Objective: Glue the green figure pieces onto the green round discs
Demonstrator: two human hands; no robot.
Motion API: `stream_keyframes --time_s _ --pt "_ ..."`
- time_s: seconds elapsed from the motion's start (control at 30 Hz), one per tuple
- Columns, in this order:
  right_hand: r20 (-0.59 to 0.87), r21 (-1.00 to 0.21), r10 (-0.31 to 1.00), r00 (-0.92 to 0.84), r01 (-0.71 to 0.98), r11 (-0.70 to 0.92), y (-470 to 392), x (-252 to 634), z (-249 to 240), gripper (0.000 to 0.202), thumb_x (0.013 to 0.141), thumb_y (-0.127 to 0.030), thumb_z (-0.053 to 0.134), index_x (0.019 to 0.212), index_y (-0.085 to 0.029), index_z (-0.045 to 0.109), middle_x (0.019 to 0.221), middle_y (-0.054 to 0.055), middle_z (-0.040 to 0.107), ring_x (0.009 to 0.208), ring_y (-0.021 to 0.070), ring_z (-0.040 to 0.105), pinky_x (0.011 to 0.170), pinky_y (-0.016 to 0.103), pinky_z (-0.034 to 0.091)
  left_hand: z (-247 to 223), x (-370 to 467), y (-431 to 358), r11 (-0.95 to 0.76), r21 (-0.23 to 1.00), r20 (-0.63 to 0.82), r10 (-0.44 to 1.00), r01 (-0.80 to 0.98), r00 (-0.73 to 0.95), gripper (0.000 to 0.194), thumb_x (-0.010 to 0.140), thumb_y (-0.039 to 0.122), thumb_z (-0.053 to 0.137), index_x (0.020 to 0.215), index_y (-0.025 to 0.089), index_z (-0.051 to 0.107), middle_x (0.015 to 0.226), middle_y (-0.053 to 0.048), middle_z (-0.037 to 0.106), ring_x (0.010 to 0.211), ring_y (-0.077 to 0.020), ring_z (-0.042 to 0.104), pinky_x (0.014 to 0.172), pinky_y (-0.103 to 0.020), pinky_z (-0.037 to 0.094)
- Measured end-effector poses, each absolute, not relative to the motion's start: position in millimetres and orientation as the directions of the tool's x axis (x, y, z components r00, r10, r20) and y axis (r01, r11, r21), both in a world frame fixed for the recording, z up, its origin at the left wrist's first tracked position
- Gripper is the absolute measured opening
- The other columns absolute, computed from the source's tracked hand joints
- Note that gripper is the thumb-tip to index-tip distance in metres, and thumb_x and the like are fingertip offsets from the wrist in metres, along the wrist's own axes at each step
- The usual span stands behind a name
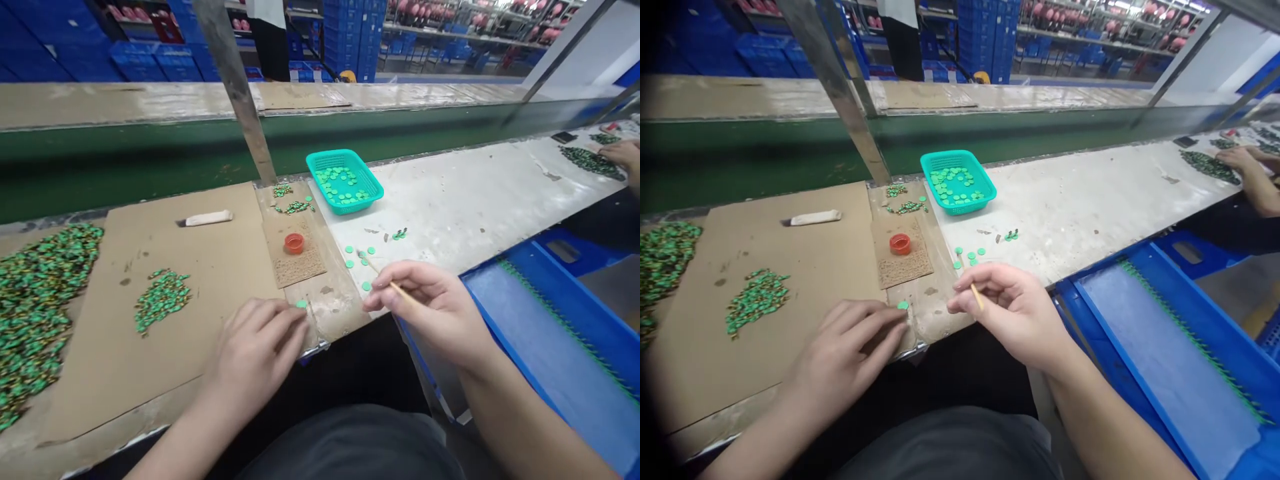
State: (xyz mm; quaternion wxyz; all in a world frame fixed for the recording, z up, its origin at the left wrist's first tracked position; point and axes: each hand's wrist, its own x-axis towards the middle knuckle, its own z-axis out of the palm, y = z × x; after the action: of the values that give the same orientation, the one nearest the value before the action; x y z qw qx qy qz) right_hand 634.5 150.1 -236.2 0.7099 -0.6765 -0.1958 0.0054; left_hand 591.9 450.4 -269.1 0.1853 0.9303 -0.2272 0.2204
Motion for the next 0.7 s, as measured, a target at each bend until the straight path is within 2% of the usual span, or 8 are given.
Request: stream_keyframes --time_s 0.1,0.2,0.37,0.5,0.57,0.7 --pt "0.431 -0.872 0.214 0.877 0.465 -0.151 166.3 648.3 -226.9 0.019 0.115 -0.033 0.073 0.101 -0.025 0.084 0.084 0.001 0.083 0.077 0.0168 0.08 0.075 0.032 0.067 -272.3 583.9 453.2 -0.822 0.111 0.503 -0.438 -0.559 0.745 0.016 0.114 0.028 0.067 0.121 0.023 0.08 0.119 -0.004 0.085 0.104 -0.0244 0.074 0.091 -0.043 0.05" --pt "0.506 -0.77 0.272 0.819 0.571 -0.285 182.7 661.4 -225.1 0.027 0.117 -0.029 0.067 0.093 -0.024 0.078 0.091 0.001 0.082 0.082 0.0164 0.077 0.08 0.032 0.063 -276.9 583.3 458.6 -0.802 0.092 0.484 -0.482 -0.59 0.731 0.022 0.116 0.025 0.063 0.133 0.02 0.076 0.129 -0.005 0.085 0.111 -0.0257 0.074 0.097 -0.044 0.049" --pt "0.458 -0.678 0.444 0.77 0.626 -0.386 198.1 674.0 -232.2 0.019 0.116 -0.024 0.067 0.098 -0.024 0.073 0.095 0.002 0.082 0.087 0.0185 0.078 0.083 0.033 0.063 -287.1 585.8 463.2 -0.803 0.071 0.472 -0.495 -0.592 0.729 0.033 0.118 0.027 0.057 0.147 0.017 0.071 0.13 -0.009 0.081 0.113 -0.0282 0.07 0.103 -0.046 0.046" --pt "0.293 -0.689 0.548 0.783 0.57 -0.447 199.2 675.5 -238.9 0.015 0.114 -0.019 0.068 0.102 -0.023 0.076 0.103 0.004 0.086 0.095 0.0193 0.081 0.088 0.034 0.065 -290.2 585.1 465.1 -0.804 0.09 0.486 -0.479 -0.587 0.731 0.033 0.119 0.026 0.054 0.145 0.016 0.072 0.133 -0.011 0.079 0.117 -0.0295 0.067 0.106 -0.047 0.045" --pt "0.252 -0.716 0.534 0.807 0.526 -0.458 201.5 676.6 -241.4 0.017 0.115 -0.019 0.066 0.101 -0.023 0.075 0.101 0.003 0.085 0.093 0.018 0.081 0.086 0.032 0.065 -291.8 583.2 466.9 -0.795 0.098 0.498 -0.482 -0.599 0.721 0.032 0.118 0.023 0.054 0.143 0.016 0.073 0.134 -0.011 0.081 0.118 -0.029 0.067 0.106 -0.048 0.045" --pt "0.376 -0.816 0.336 0.864 0.48 -0.321 220.0 689.0 -247.2 0.01 0.115 -0.023 0.068 0.109 -0.024 0.075 0.102 0.002 0.08 0.088 0.0157 0.082 0.079 0.03 0.066 -301.9 577.1 469.4 -0.787 0.158 0.514 -0.45 -0.596 0.731 0.032 0.118 0.023 0.055 0.142 0.018 0.077 0.14 -0.007 0.082 0.127 -0.0283 0.069 0.115 -0.049 0.043"
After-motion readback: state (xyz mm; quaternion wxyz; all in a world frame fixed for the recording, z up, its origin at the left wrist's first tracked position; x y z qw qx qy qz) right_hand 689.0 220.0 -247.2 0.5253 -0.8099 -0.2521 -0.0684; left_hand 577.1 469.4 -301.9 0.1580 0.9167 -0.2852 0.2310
